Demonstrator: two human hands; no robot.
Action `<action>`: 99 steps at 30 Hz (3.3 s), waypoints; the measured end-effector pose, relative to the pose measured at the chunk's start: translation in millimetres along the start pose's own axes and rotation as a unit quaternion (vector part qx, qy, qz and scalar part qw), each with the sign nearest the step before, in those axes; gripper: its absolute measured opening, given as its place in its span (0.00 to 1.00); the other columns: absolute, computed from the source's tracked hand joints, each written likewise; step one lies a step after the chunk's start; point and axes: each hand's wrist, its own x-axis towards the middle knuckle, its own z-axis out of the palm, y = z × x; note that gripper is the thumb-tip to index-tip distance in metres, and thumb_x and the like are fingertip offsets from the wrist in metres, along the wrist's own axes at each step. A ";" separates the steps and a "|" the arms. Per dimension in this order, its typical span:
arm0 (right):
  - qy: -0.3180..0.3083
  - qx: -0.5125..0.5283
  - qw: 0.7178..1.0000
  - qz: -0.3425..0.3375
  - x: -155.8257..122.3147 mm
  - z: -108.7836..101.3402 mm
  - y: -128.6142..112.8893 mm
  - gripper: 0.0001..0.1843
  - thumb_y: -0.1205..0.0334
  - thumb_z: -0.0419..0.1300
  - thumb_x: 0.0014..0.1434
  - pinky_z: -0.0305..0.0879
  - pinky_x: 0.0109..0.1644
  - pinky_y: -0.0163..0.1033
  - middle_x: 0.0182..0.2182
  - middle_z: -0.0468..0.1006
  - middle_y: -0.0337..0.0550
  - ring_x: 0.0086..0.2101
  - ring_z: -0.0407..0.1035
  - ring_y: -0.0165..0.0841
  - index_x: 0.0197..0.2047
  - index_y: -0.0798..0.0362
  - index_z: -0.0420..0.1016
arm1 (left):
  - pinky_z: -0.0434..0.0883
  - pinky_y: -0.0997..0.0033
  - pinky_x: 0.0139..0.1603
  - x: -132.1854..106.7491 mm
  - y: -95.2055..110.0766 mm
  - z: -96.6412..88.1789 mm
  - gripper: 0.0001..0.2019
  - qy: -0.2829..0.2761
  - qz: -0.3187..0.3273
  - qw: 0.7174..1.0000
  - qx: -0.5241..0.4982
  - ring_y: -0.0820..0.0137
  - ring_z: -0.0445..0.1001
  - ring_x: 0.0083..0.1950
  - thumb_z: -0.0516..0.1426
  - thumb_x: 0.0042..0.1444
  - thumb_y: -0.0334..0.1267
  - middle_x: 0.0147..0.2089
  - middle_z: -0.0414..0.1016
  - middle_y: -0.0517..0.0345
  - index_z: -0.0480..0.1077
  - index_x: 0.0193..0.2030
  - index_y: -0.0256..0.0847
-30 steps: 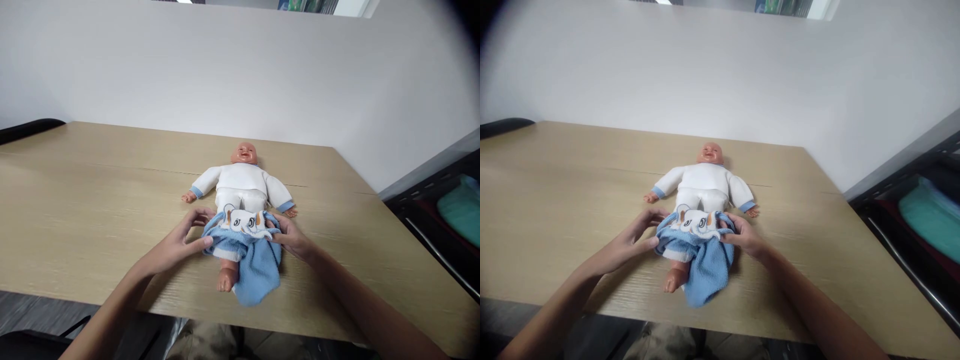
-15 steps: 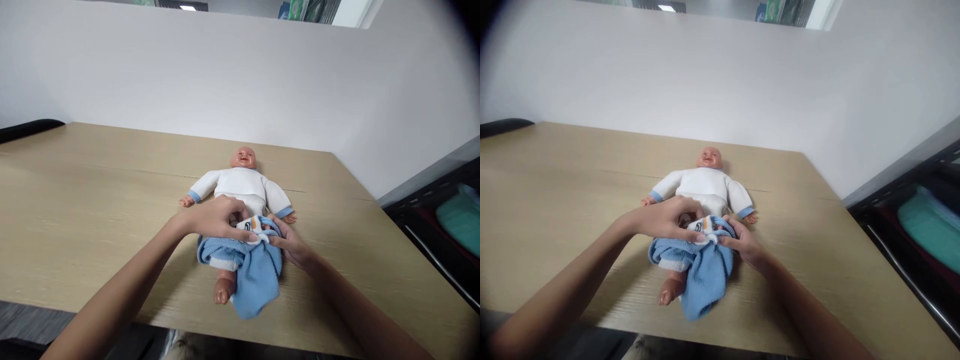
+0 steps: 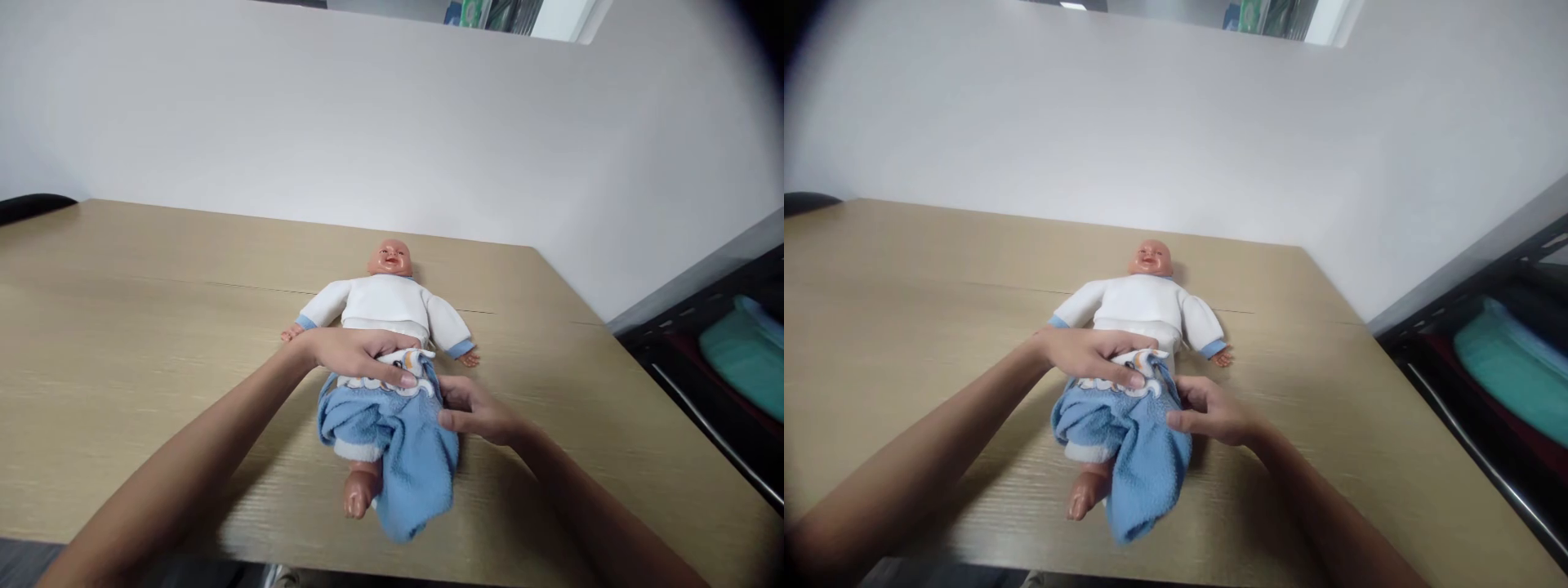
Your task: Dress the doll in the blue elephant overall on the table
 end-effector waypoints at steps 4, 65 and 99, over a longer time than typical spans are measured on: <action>0.017 0.015 1.000 -0.021 -6.2 0.7 -1.7 0.21 0.44 0.74 0.62 0.65 0.36 0.33 0.32 0.73 0.37 0.32 0.66 0.29 0.40 0.54 0.80 | 0.77 0.64 0.55 4.0 -0.6 2.4 0.17 -0.022 -0.005 1.000 -0.002 0.57 0.81 0.53 0.62 0.68 0.50 0.52 0.83 0.51 0.79 0.56 0.43; 0.017 0.094 0.995 0.002 -21.1 17.4 -3.4 0.25 0.39 0.74 0.61 0.72 0.47 0.35 0.38 0.80 0.39 0.38 0.73 0.32 0.47 0.52 0.83 | 0.84 0.62 0.56 9.4 -28.0 5.1 0.28 -0.246 0.013 0.949 -0.195 0.52 0.87 0.52 0.80 0.42 0.41 0.50 0.89 0.47 0.84 0.50 0.35; -0.002 0.194 0.981 0.011 -10.3 28.9 2.3 0.27 0.41 0.75 0.60 0.74 0.41 0.33 0.35 0.82 0.42 0.32 0.74 0.29 0.48 0.55 0.81 | 0.83 0.69 0.54 9.3 -42.8 8.0 0.21 -0.190 0.030 0.958 -0.211 0.62 0.85 0.42 0.80 0.42 0.41 0.41 0.88 0.54 0.85 0.42 0.40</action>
